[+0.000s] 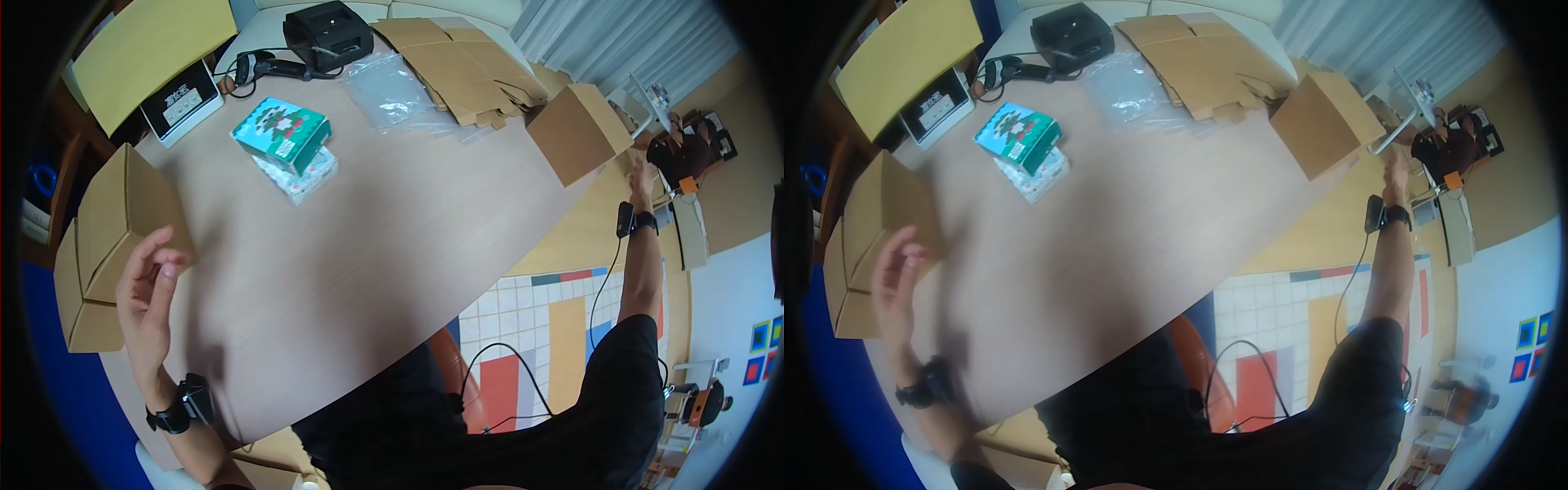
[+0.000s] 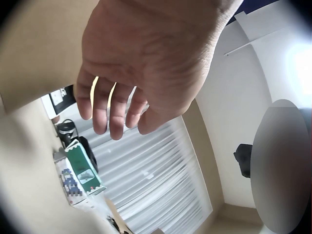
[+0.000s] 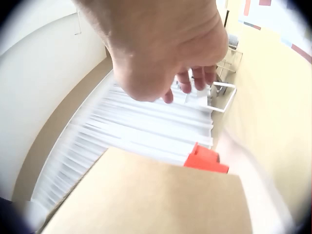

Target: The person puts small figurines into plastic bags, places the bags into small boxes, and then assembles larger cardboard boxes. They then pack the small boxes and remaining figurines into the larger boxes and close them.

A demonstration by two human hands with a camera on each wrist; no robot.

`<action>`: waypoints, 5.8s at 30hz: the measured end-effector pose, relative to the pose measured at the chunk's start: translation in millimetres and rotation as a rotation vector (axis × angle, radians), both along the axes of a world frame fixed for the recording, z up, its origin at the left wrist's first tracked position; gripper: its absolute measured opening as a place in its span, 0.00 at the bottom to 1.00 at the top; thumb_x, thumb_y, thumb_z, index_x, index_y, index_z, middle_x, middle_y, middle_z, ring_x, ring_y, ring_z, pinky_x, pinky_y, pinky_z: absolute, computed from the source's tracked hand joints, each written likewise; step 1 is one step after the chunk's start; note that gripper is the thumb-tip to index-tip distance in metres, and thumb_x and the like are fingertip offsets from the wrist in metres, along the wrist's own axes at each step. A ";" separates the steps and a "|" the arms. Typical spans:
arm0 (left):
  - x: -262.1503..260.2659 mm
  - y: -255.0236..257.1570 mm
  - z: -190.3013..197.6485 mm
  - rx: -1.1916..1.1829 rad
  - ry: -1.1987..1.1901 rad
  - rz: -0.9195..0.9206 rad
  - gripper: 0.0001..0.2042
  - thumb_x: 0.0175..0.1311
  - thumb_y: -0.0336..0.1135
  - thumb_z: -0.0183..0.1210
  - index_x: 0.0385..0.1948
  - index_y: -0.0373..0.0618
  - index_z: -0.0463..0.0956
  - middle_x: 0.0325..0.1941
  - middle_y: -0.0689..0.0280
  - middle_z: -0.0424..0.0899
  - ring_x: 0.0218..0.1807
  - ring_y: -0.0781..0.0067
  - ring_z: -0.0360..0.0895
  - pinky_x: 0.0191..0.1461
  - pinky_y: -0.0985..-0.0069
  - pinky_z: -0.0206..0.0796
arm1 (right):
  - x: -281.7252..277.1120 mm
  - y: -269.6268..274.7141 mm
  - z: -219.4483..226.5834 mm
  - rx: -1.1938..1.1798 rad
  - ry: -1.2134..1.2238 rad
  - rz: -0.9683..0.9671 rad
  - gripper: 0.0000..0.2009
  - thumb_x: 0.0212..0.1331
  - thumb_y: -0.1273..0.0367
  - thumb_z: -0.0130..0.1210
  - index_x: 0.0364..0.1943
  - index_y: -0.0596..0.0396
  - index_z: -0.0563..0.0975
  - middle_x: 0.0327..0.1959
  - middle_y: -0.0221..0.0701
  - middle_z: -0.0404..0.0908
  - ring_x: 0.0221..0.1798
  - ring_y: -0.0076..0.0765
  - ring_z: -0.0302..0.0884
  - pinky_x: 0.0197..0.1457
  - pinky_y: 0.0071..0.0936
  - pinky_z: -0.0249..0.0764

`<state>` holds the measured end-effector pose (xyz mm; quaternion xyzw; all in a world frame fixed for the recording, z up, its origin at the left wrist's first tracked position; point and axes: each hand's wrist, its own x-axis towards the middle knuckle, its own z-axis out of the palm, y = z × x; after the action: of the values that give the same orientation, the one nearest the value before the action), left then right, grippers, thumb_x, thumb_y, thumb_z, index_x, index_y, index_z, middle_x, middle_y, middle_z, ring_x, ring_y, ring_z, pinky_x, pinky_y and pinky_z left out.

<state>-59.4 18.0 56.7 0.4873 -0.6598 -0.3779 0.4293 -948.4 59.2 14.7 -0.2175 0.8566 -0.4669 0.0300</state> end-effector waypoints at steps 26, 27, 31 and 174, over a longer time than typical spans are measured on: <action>-36.7 26.4 -33.8 0.214 -0.065 0.171 0.16 0.70 0.32 0.55 0.55 0.36 0.72 0.39 0.69 0.78 0.45 0.76 0.75 0.55 0.77 0.66 | -142.8 -56.4 -97.5 0.313 0.550 0.810 0.13 0.59 0.72 0.58 0.48 0.59 0.78 0.46 0.30 0.83 0.46 0.33 0.77 0.49 0.30 0.74; -37.9 26.9 -34.5 0.211 -0.058 0.167 0.16 0.70 0.32 0.55 0.55 0.36 0.72 0.39 0.69 0.78 0.45 0.76 0.75 0.55 0.77 0.66 | -137.1 -56.4 -96.6 0.291 0.510 0.777 0.13 0.59 0.72 0.58 0.48 0.59 0.78 0.46 0.30 0.82 0.45 0.33 0.76 0.49 0.30 0.73; -41.2 29.8 -34.3 0.211 -0.054 0.155 0.16 0.70 0.32 0.56 0.55 0.37 0.73 0.38 0.70 0.78 0.44 0.76 0.75 0.54 0.78 0.65 | -123.0 -57.5 -96.1 0.247 0.435 0.692 0.13 0.60 0.71 0.57 0.48 0.58 0.78 0.45 0.30 0.82 0.44 0.32 0.76 0.49 0.30 0.73; 59.9 50.4 -26.3 -0.830 0.407 0.159 0.31 0.73 0.50 0.29 0.07 0.44 0.61 0.17 0.64 0.63 0.31 0.64 0.62 0.49 0.62 0.61 | 721.3 -42.9 121.1 0.455 0.813 2.331 0.28 0.51 0.68 0.65 0.58 0.59 0.69 0.42 0.40 0.79 0.41 0.44 0.81 0.45 0.35 0.76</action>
<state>0.5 68.4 30.4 0.2397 -0.6181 -0.1359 0.7362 -227.1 16.4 135.8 -0.9623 0.1635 0.0962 0.1952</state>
